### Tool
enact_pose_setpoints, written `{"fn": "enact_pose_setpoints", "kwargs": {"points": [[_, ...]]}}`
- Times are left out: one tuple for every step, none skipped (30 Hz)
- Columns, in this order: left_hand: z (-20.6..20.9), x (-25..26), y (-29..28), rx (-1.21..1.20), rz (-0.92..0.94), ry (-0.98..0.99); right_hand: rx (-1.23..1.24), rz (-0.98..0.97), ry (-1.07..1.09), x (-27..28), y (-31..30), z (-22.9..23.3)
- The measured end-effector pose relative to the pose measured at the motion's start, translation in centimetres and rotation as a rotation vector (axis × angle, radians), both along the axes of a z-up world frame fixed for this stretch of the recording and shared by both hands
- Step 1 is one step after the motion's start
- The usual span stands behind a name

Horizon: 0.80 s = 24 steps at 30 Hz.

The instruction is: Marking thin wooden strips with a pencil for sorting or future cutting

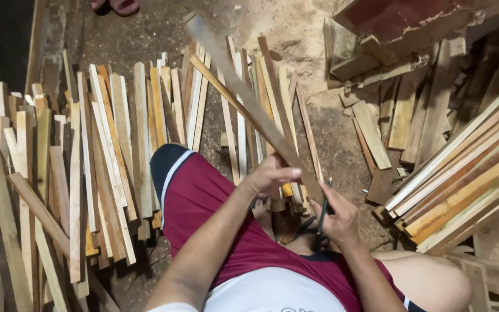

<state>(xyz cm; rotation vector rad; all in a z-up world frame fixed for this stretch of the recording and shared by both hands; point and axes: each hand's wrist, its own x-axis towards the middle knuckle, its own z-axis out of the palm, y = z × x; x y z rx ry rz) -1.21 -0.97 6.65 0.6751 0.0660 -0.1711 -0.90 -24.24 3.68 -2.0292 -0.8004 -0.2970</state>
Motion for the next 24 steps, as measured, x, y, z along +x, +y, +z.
{"fn": "enact_pose_setpoints", "kwargs": {"points": [[-0.4, 0.0, -0.4, 0.003, 0.0, -0.004, 0.003, 0.0, -0.004, 0.0, -0.2, -0.1], [-0.9, -0.1, -0.8, 0.019, 0.028, -0.007, -0.018, 0.022, -0.047, 0.0, -0.4, -0.3], [-1.3, -0.2, -1.1, 0.035, 0.058, -0.009, -0.038, 0.046, -0.088, 0.0, -0.6, -0.4], [-1.3, -0.1, -1.0, 0.039, 0.061, -0.012, -0.035, 0.049, -0.092, 0.0, -1.1, -1.1], [-1.4, -0.1, -0.9, 0.046, 0.068, -0.008, -0.031, 0.048, -0.088, -0.1, -1.6, -1.7], [-1.4, 0.0, -0.7, 0.052, 0.076, -0.003, -0.027, 0.047, -0.084, -0.1, -2.0, -2.4], [-1.6, 0.1, -0.2, 0.053, 0.08, -0.004, -0.027, 0.051, -0.085, -0.6, -2.2, -1.6], [-1.9, 0.2, 0.4, 0.019, 0.02, -0.033, -0.143, 0.026, -0.058, -1.0, -2.4, -0.8], [-2.1, 0.4, 0.9, -0.015, -0.041, -0.061, -0.259, 0.001, -0.031, -1.4, -2.6, 0.1], [-2.0, 0.5, 1.1, -0.015, -0.038, -0.061, -0.259, 0.004, -0.032, -1.3, -2.8, -0.2], [-2.0, 0.6, 1.3, 0.004, -0.045, -0.052, -0.24, 0.012, -0.04, -1.3, -3.0, -0.4], [-2.1, 0.7, 1.5, 0.023, -0.051, -0.044, -0.221, 0.019, -0.048, -1.3, -3.2, -0.7], [-2.2, 0.7, 1.5, 0.024, -0.053, -0.043, -0.22, 0.017, -0.047, -1.4, -2.9, 0.0], [-2.3, 0.7, 1.4, 0.025, -0.055, -0.041, -0.223, 0.003, -0.041, -1.5, -2.6, 0.7], [-2.4, 0.8, 1.3, 0.025, -0.06, -0.041, -0.226, -0.014, -0.036, -1.6, -2.4, 1.4], [-2.3, 0.8, 1.4, 0.024, -0.065, -0.043, -0.227, -0.019, -0.037, -1.6, -2.2, 1.6], [-2.2, 0.7, 1.4, 0.007, -0.065, -0.063, -0.222, -0.017, -0.03, -1.6, -2.1, 1.8], [-2.1, 0.7, 1.4, -0.01, -0.064, -0.082, -0.217, -0.016, -0.022, -1.6, -2.0, 1.9], [-1.8, 0.8, 1.5, -0.009, -0.065, -0.084, -0.216, -0.017, -0.024, -1.6, -2.3, 1.7], [-1.6, 1.0, 1.7, -0.001, -0.064, -0.082, -0.207, -0.022, -0.011, -1.6, -2.6, 1.4], [-1.5, 0.9, 1.7, 0.005, -0.063, -0.078, -0.201, -0.027, 0.005, -1.8, -3.0, 1.0], [-1.2, 1.0, 1.6, 0.003, -0.065, -0.077, -0.202, -0.029, 0.006, -1.3, -2.7, 0.5], [-1.0, 0.8, 1.1, 0.033, 0.002, -0.066, -0.094, -0.017, -0.045, -1.2, -2.7, 0.1], [-0.7, 0.7, 0.6, 0.063, 0.069, -0.054, 0.014, -0.005, -0.096, -1.1, -2.7, -0.4]]}}
